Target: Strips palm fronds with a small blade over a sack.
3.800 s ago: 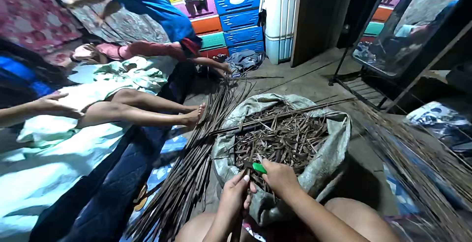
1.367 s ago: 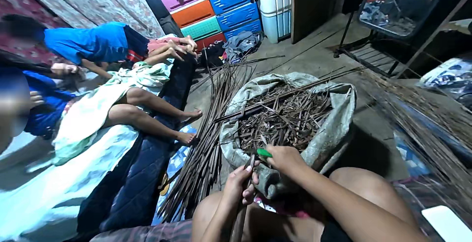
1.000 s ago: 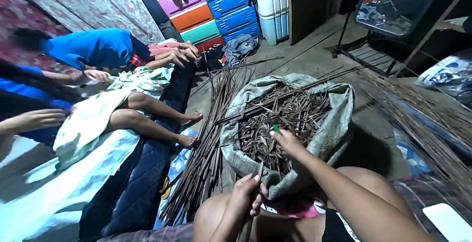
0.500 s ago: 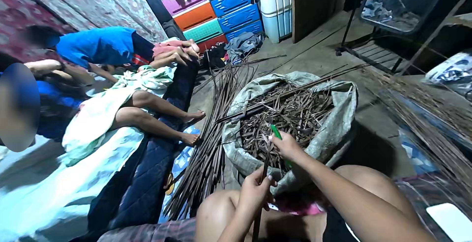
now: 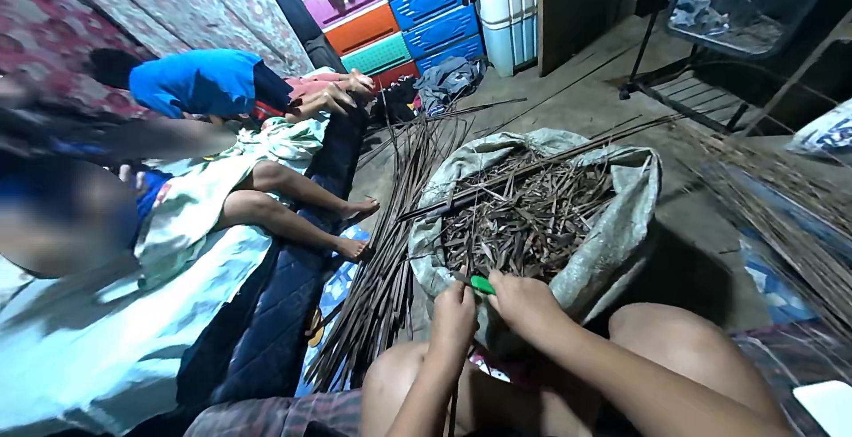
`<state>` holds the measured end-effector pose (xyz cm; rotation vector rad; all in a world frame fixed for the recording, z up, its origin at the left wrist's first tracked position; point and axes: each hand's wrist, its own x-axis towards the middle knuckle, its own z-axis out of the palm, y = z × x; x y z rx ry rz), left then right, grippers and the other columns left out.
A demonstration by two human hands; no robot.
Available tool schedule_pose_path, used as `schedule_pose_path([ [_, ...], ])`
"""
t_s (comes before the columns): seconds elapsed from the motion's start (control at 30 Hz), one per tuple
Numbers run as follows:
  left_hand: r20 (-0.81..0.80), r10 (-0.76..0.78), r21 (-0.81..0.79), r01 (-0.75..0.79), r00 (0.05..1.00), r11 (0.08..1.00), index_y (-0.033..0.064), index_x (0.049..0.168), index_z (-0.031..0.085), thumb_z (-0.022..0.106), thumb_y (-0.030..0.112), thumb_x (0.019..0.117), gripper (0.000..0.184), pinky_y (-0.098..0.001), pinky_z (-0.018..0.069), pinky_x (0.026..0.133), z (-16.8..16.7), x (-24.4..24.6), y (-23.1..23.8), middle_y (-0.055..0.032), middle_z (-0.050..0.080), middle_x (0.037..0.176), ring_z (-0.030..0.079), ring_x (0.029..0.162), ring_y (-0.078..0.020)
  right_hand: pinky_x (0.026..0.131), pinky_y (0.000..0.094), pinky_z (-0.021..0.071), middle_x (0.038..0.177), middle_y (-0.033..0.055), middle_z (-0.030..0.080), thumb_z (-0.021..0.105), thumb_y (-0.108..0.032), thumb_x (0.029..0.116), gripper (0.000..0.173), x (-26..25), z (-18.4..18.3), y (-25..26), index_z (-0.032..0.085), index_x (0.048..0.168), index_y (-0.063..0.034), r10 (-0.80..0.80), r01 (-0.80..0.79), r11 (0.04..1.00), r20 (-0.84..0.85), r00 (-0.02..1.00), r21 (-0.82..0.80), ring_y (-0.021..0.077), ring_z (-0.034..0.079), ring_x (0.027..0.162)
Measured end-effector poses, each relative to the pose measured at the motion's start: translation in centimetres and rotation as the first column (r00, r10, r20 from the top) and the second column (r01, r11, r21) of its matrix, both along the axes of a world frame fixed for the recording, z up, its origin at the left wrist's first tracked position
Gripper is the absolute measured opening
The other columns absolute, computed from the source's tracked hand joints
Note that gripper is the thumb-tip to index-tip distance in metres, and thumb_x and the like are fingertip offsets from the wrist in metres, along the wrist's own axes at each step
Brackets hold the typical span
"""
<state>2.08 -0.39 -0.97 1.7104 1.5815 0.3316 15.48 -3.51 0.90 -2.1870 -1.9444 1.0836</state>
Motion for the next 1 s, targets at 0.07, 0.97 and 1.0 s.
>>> schedule_pose_path([
  [0.07,0.008,0.008,0.008,-0.008,1.0,1.0,0.0,0.116,0.067,0.04,0.017,0.1107,0.032,-0.0321,0.0517,0.058,-0.4,0.2,0.2,-0.0077,0.07,0.084,0.058,0.055,-0.0124,0.093,0.0594,0.0535,0.124,0.0258,0.067,0.046,-0.024,0.11,0.036,0.0,-0.6,1.0,0.055,0.135,0.0006,-0.05,0.049,0.998,0.034,0.998,0.033,0.0436,0.067,0.117],
  [0.97,-0.009,0.026,-0.071,-0.026,1.0,0.997,0.008,0.15,0.052,0.041,0.018,0.111,0.042,-0.0333,0.0508,0.057,-1.8,-0.4,-0.4,-0.0091,0.071,0.086,0.057,0.056,-0.0146,0.096,0.0624,0.0501,0.123,0.0241,0.068,0.044,-0.03,0.1097,0.039,2.6,-2.5,3.6,0.062,0.127,-0.0007,-0.19,0.192,0.981,-0.101,0.977,0.011,0.0417,0.065,0.118],
  [1.0,-0.017,0.033,-0.064,-0.034,0.999,0.997,0.0078,0.15,0.052,0.041,0.018,0.1109,0.042,-0.0342,0.0514,0.058,-1.8,-0.4,0.1,-0.0097,0.071,0.087,0.058,0.056,-0.0154,0.095,0.0623,0.0501,0.12,0.0242,0.068,0.045,-0.029,0.1091,0.038,2.1,-2.3,2.9,0.063,0.124,-0.0005,-0.142,0.143,0.99,-0.146,0.979,-0.005,0.0415,0.066,0.116],
])
